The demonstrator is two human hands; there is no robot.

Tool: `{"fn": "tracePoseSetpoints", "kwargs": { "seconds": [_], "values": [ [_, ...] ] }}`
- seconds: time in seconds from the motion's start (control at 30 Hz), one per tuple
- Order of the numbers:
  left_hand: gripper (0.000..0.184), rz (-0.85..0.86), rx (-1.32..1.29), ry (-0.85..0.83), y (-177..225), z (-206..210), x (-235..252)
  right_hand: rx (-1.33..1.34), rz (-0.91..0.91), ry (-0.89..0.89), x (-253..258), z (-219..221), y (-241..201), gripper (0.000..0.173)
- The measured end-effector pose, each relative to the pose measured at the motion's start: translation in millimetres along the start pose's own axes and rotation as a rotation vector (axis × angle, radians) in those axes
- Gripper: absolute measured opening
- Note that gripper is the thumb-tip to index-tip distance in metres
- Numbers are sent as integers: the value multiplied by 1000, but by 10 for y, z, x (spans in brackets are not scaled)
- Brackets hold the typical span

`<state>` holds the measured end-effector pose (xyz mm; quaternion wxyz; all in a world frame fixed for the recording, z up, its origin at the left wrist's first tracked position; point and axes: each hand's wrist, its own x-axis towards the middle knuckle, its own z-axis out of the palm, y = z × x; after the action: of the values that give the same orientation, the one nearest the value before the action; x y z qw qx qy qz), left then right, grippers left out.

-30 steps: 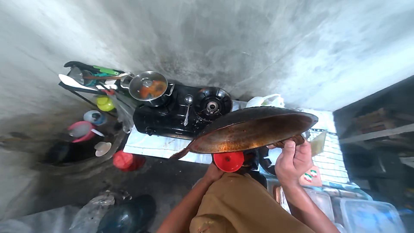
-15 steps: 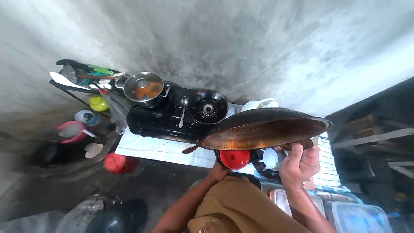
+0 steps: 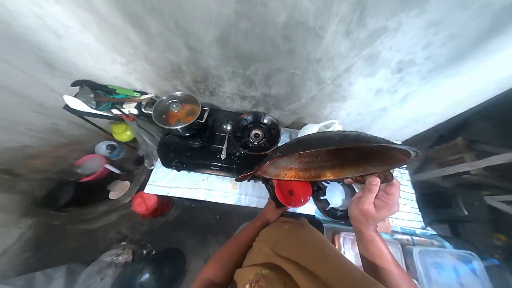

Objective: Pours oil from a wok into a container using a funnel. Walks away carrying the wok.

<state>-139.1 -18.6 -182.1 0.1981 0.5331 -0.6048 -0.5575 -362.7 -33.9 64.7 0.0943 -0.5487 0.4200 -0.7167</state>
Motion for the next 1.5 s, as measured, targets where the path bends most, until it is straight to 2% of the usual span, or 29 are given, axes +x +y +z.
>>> {"fn": "tracePoseSetpoints", "kwargs": {
  "seconds": [0.1, 0.2, 0.27, 0.43, 0.53, 0.6, 0.67, 0.73, 0.87, 0.97, 1.1, 1.2, 1.27, 1.37, 1.43, 1.5],
  "values": [
    [97, -37, -74, 18, 15, -42, -46, -7, 6, 8, -22, 15, 1, 19],
    [127, -67, -174, 22, 19, -58, -100, -23, -7, 17, -22, 36, -16, 18],
    [133, -59, -277, 36, 26, -63, -146, -33, -16, 24, -33, 40, -22, 18],
    [127, -117, -344, 163, -61, -242, -354, -46, -17, 36, -87, 30, -21, 17],
    [105, -163, -440, 438, -347, -496, -585, -41, -13, 47, -116, 16, 23, 17],
    [94, -241, -468, 667, -710, -659, -827, -63, 0, 55, -160, -1, 61, 18],
    [87, -385, -414, 828, -1133, -768, -1241, -108, 19, 40, -219, -20, 101, 19],
    [89, -618, -294, 857, -1580, -788, -1813, -135, 58, 48, -273, -13, 153, 18],
    [95, -1203, -77, 654, -2026, -531, -3110, -115, 218, 32, -372, -13, 254, 17],
    [79, -1367, -40, 482, -1956, -325, -3749, -106, 353, 70, -447, -40, 342, 21],
    [72, -1309, -310, 657, -1796, -103, -3897, -51, 497, 163, -422, 75, 280, 24],
    [77, -1259, -416, 744, -2123, -24, -3830, 5, 546, 167, -303, 329, 76, 19],
    [80, -1265, -407, 745, -2453, -18, -3812, 5, 617, 173, -224, 528, -85, 23],
    [73, -1219, -390, 710, -2493, -377, -3936, -48, 657, 218, -172, 971, -351, 16],
    [67, -1137, -491, 848, -2621, -650, -4104, -93, 694, 263, -233, 1384, -626, 21],
    [63, -1088, -603, 952, -2833, -911, -4264, -61, 672, 208, -407, 1811, -865, 21]
  ]
}}
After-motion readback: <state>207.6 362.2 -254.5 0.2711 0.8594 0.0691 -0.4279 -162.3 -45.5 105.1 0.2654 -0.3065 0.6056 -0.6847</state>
